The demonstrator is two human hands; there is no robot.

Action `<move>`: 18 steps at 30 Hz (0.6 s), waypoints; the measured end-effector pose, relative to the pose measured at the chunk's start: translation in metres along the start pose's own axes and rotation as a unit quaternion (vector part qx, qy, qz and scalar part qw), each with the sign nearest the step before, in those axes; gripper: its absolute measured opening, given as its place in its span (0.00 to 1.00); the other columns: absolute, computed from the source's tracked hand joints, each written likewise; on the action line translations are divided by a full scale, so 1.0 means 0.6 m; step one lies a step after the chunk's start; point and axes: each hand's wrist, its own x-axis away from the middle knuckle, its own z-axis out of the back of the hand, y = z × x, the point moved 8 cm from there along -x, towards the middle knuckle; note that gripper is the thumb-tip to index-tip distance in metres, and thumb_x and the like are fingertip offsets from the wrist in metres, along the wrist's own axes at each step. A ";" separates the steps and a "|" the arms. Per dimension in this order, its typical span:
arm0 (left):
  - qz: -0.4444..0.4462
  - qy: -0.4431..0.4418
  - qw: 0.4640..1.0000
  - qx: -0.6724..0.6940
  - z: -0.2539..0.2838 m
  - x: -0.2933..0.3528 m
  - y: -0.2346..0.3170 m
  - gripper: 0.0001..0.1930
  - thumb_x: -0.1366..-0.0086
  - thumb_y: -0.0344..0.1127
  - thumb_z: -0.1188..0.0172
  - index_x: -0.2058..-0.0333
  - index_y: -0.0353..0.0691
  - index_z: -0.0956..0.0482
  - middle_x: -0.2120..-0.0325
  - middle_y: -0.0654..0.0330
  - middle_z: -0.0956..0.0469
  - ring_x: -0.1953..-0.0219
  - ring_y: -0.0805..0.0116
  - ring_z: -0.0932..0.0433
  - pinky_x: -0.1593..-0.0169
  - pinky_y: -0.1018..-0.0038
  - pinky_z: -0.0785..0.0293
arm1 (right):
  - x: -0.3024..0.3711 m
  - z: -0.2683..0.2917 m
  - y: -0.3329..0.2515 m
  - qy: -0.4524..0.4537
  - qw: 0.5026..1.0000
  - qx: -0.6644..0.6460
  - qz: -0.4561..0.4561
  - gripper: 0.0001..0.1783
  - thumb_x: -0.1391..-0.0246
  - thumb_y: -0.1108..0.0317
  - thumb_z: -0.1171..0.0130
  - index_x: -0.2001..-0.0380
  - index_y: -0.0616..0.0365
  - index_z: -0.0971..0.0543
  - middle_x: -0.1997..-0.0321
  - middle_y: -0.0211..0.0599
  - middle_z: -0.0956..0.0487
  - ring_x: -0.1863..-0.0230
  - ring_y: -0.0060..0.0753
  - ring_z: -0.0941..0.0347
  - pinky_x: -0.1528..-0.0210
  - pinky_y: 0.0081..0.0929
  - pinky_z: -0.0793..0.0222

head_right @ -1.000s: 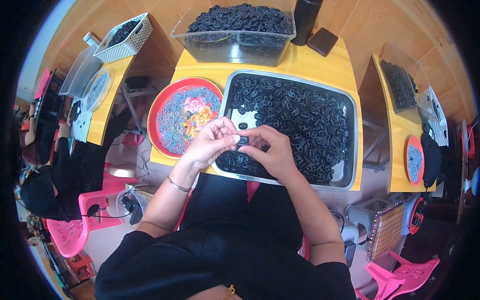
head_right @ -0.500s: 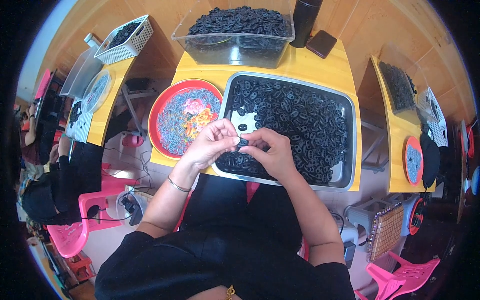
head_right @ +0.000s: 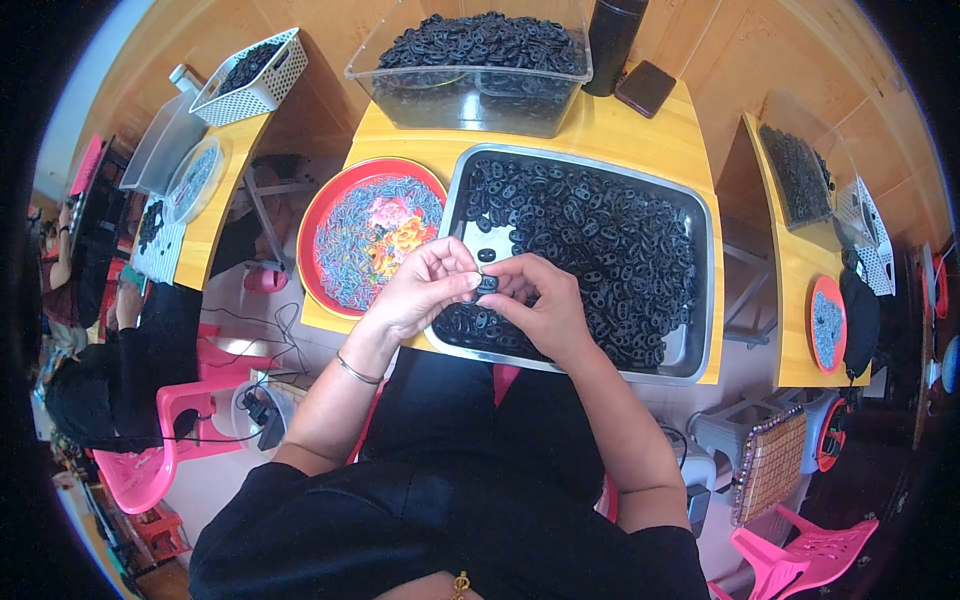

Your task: The person assembles plastic cord locks by taking parts from a tray and pins from a plate, fitting the components together by hand.

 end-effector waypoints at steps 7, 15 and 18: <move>0.006 0.003 1.000 0.005 -0.001 0.000 -0.001 0.05 0.45 0.27 0.42 0.70 0.38 0.29 0.76 0.66 0.27 0.75 0.81 0.28 0.69 0.86 0.31 | 0.001 0.002 0.004 0.003 1.000 0.022 0.010 0.15 0.65 0.73 0.35 0.68 0.59 0.24 0.76 0.29 0.28 0.78 0.16 0.34 0.76 0.14 0.38; -0.002 0.003 1.000 0.021 0.000 0.000 0.002 0.04 0.45 0.26 0.43 0.71 0.38 0.30 0.76 0.66 0.27 0.74 0.82 0.28 0.68 0.86 0.31 | 0.000 -0.001 -0.025 -0.009 0.997 0.054 0.062 0.17 0.64 0.74 0.37 0.64 0.57 0.23 0.77 0.30 0.28 0.80 0.18 0.35 0.76 0.14 0.39; -0.008 -0.002 1.000 0.018 0.000 -0.001 0.003 0.05 0.45 0.26 0.43 0.71 0.38 0.30 0.76 0.66 0.27 0.74 0.81 0.28 0.68 0.85 0.31 | 0.001 0.000 -0.028 -0.005 0.996 0.065 0.066 0.16 0.64 0.74 0.37 0.66 0.57 0.22 0.77 0.31 0.27 0.80 0.18 0.35 0.76 0.15 0.38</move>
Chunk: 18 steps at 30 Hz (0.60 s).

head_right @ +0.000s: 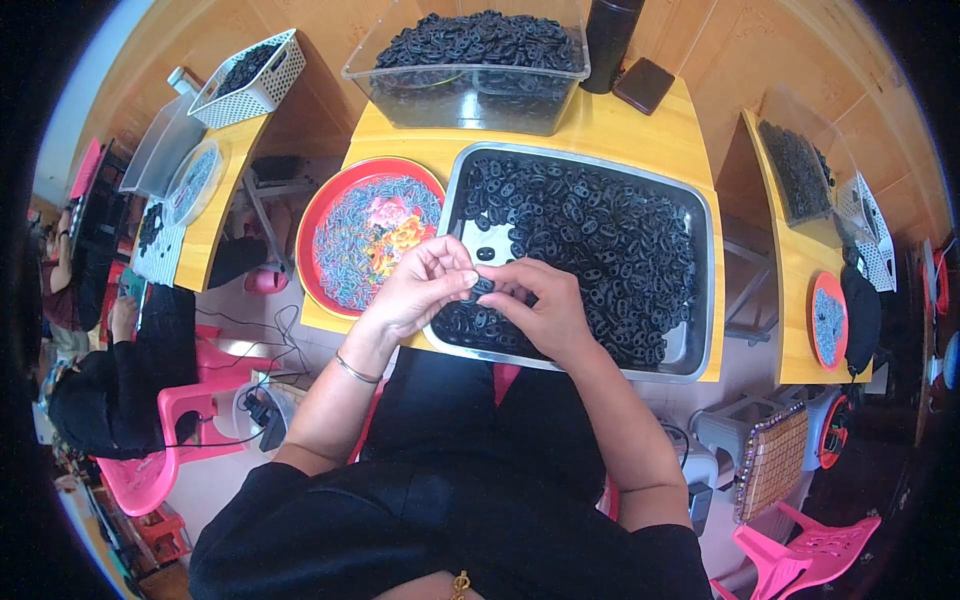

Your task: The person assembles plastic cord locks by taking parts from a tray and pins from a plate, fitting the components together by hand.

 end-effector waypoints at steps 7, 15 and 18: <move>0.018 -0.019 0.999 -0.030 -0.003 0.003 -0.004 0.06 0.47 0.26 0.41 0.72 0.38 0.30 0.78 0.64 0.26 0.76 0.81 0.28 0.71 0.86 0.30 | 0.005 0.000 0.000 -0.011 1.000 0.026 0.014 0.14 0.65 0.72 0.35 0.69 0.57 0.21 0.78 0.32 0.25 0.80 0.19 0.33 0.77 0.16 0.37; 0.023 -0.010 1.000 -0.020 0.002 0.003 -0.004 0.05 0.46 0.27 0.42 0.72 0.38 0.30 0.77 0.64 0.26 0.76 0.81 0.27 0.70 0.86 0.30 | 0.003 -0.001 -0.004 -0.001 1.000 0.016 0.019 0.14 0.64 0.73 0.36 0.67 0.58 0.21 0.77 0.33 0.25 0.79 0.19 0.31 0.75 0.16 0.36; 0.021 -0.014 1.000 -0.009 0.002 0.003 -0.003 0.05 0.45 0.28 0.42 0.72 0.39 0.30 0.77 0.64 0.26 0.75 0.81 0.27 0.70 0.86 0.30 | 0.002 -0.001 -0.005 -0.002 1.000 0.014 0.014 0.15 0.64 0.73 0.36 0.66 0.57 0.21 0.76 0.34 0.24 0.78 0.20 0.31 0.75 0.16 0.35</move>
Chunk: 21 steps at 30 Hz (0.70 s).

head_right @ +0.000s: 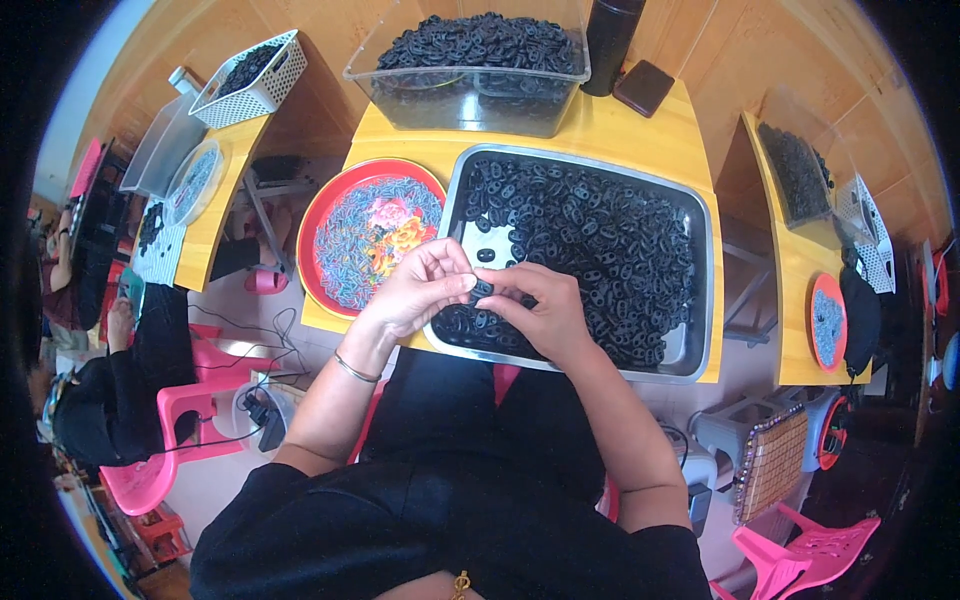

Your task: The person assembles plastic cord locks by taking parts from a tray and pins from a plate, fitting the components together by hand.

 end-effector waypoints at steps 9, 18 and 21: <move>0.004 0.005 1.000 0.005 0.002 0.000 -0.001 0.05 0.45 0.27 0.42 0.71 0.38 0.30 0.77 0.64 0.26 0.75 0.81 0.27 0.69 0.85 0.29 | 0.000 0.002 -0.002 -0.004 1.000 0.023 0.003 0.15 0.63 0.73 0.37 0.65 0.57 0.21 0.75 0.35 0.24 0.77 0.21 0.29 0.73 0.17 0.35; -0.007 0.010 1.000 0.000 0.002 0.000 -0.001 0.05 0.45 0.28 0.42 0.72 0.38 0.30 0.78 0.65 0.26 0.75 0.81 0.28 0.70 0.86 0.30 | -0.001 -0.002 0.001 -0.009 1.000 -0.012 -0.002 0.17 0.63 0.74 0.37 0.64 0.58 0.22 0.76 0.34 0.25 0.76 0.20 0.29 0.73 0.16 0.34; -0.008 0.011 1.000 -0.002 0.000 -0.001 0.001 0.05 0.45 0.28 0.42 0.72 0.39 0.30 0.78 0.65 0.27 0.76 0.81 0.28 0.70 0.86 0.30 | -0.001 -0.004 0.004 -0.011 1.000 -0.025 -0.006 0.18 0.65 0.75 0.36 0.64 0.58 0.23 0.76 0.33 0.26 0.76 0.19 0.30 0.74 0.16 0.34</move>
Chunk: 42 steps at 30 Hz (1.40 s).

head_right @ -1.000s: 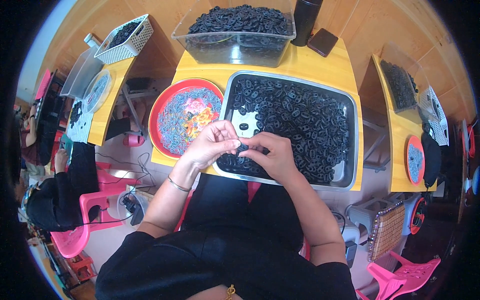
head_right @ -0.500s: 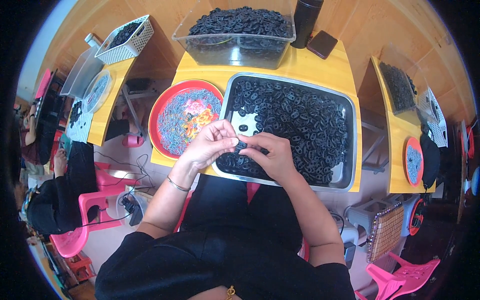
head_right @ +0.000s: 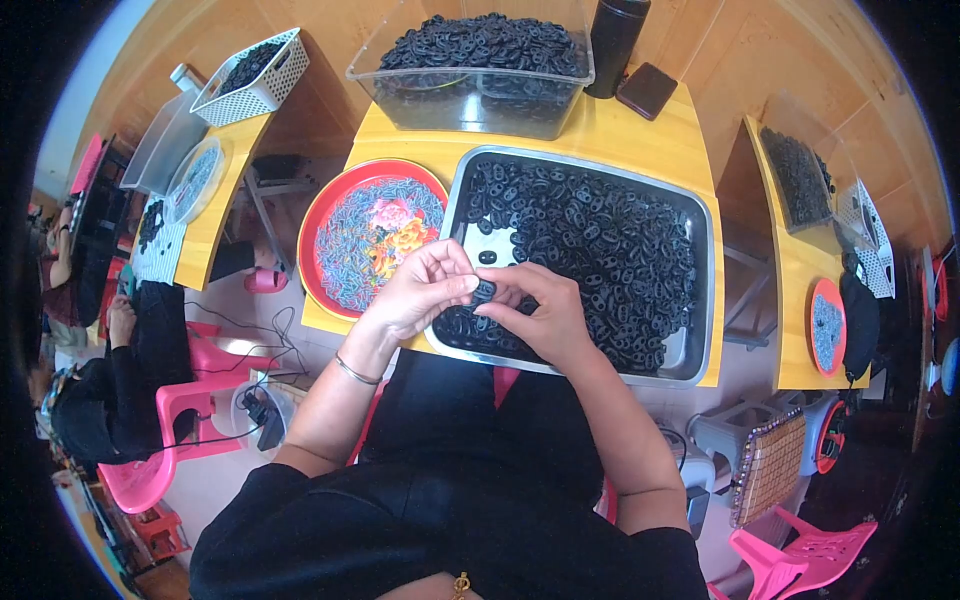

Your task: The person assembles plastic cord locks by taking parts from a tray and pins from a plate, fitting the components together by hand.

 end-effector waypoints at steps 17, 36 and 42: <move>0.002 -0.011 1.000 -0.024 -0.007 -0.001 -0.002 0.06 0.46 0.28 0.41 0.72 0.38 0.30 0.78 0.65 0.27 0.76 0.80 0.27 0.71 0.85 0.30 | 0.000 0.008 0.000 0.021 0.999 0.043 0.024 0.13 0.66 0.74 0.35 0.70 0.60 0.23 0.76 0.33 0.25 0.78 0.21 0.31 0.75 0.16 0.35; -0.314 0.126 0.788 -0.515 0.009 -0.109 0.331 0.09 0.46 0.30 0.43 0.66 0.33 0.25 0.73 0.59 0.23 0.70 0.75 0.25 0.64 0.79 0.29 | -0.002 0.025 0.012 0.101 0.994 -0.021 -0.020 0.08 0.58 0.76 0.41 0.70 0.59 0.23 0.75 0.31 0.26 0.76 0.18 0.30 0.73 0.14 0.35; -0.093 0.071 0.705 -0.699 0.081 -0.034 0.170 0.06 0.53 0.27 0.44 0.73 0.34 0.25 0.79 0.51 0.26 0.73 0.57 0.25 0.67 0.67 0.30 | -0.005 0.019 0.000 0.075 0.997 0.031 -0.017 0.05 0.58 0.76 0.42 0.73 0.59 0.22 0.75 0.32 0.26 0.77 0.19 0.30 0.75 0.15 0.36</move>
